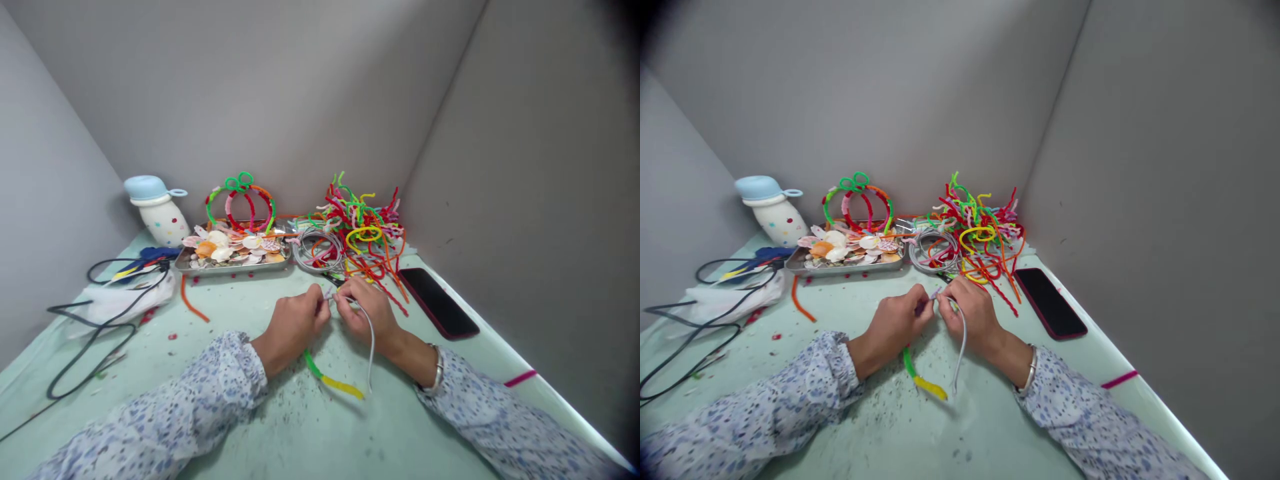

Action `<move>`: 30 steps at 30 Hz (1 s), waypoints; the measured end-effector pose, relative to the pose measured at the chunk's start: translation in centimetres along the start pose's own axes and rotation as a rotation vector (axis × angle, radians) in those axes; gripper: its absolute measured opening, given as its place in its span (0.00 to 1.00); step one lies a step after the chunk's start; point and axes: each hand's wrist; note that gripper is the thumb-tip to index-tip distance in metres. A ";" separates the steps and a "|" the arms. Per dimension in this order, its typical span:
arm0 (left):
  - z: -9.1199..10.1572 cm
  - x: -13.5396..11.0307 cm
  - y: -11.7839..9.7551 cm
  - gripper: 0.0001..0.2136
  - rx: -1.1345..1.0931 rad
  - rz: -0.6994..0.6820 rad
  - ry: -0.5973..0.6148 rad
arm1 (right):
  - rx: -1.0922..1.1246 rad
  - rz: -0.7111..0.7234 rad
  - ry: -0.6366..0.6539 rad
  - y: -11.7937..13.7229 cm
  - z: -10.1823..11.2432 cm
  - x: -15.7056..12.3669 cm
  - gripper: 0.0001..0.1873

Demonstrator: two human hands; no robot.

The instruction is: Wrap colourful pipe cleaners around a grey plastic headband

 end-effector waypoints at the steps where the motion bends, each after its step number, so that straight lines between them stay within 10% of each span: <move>1: 0.1 0.1 0.0 0.07 -0.101 0.035 -0.001 | 0.008 -0.006 -0.018 -0.1 0.0 0.0 0.06; 14: 0.1 1.2 0.5 0.15 -1.384 0.560 0.374 | 0.107 0.004 -0.097 -0.5 0.3 -0.7 0.04; 30: 0.3 1.3 0.6 0.04 -1.569 0.652 0.346 | 0.123 0.006 -0.086 -0.8 0.0 -0.8 0.04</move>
Point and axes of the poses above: each hand's wrist, its own x-axis towards the middle knuckle, its own z-axis out of the back of the hand, y = z × x, and after that the axes turned 9 degrees about -x, right-handed
